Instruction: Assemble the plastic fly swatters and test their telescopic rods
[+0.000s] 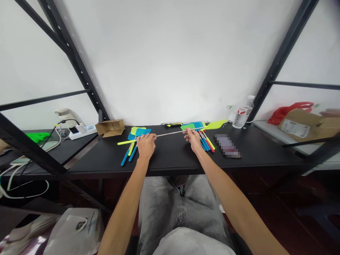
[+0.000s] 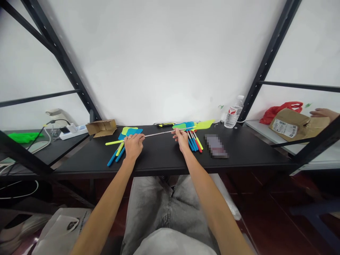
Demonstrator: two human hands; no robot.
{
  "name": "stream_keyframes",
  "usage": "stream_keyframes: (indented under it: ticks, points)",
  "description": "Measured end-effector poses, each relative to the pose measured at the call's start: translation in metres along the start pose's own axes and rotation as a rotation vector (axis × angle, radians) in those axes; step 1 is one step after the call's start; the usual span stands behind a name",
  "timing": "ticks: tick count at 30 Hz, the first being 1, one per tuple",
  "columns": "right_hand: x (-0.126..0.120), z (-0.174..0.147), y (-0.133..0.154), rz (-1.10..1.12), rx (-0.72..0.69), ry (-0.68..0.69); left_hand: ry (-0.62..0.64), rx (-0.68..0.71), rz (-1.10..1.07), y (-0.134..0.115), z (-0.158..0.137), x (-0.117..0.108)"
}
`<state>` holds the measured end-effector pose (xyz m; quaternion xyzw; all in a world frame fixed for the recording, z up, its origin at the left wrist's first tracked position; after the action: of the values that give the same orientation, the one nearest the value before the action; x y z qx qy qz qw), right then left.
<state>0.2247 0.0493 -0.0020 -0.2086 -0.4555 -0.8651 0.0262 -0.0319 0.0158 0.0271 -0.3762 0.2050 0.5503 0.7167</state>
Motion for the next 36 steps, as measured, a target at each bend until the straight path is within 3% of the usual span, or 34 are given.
stream_keyframes:
  ticks: [11,18,30,36]
  points:
    - [-0.0041,0.0016,-0.0029,0.104,0.038,-0.143,-0.131,-0.070,-0.078,0.0066,0.0020,0.0006]
    - [-0.0020,-0.0002,-0.0015,0.086,0.031,-0.084,-0.127,-0.002,-0.098,0.0038,0.0018,0.0000]
    - [-0.0004,-0.0011,-0.0062,-0.006,0.007,0.003,-0.083,-0.019,-0.086,0.0070,0.0016,0.0065]
    - [-0.0009,-0.0014,-0.0063,0.034,0.026,-0.049,-0.081,-0.015,-0.120,0.0063,0.0003,0.0036]
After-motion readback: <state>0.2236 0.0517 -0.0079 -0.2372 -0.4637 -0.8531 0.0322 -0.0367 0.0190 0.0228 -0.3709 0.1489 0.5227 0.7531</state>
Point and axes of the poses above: each hand's wrist, its own z-axis towards the middle knuckle, its own x-axis out of the palm, y = z × x, the point moved 2 cm from there along z, towards the middle knuckle, and after that the axes turned 15 degrees about -x, right-handed, at the moved point
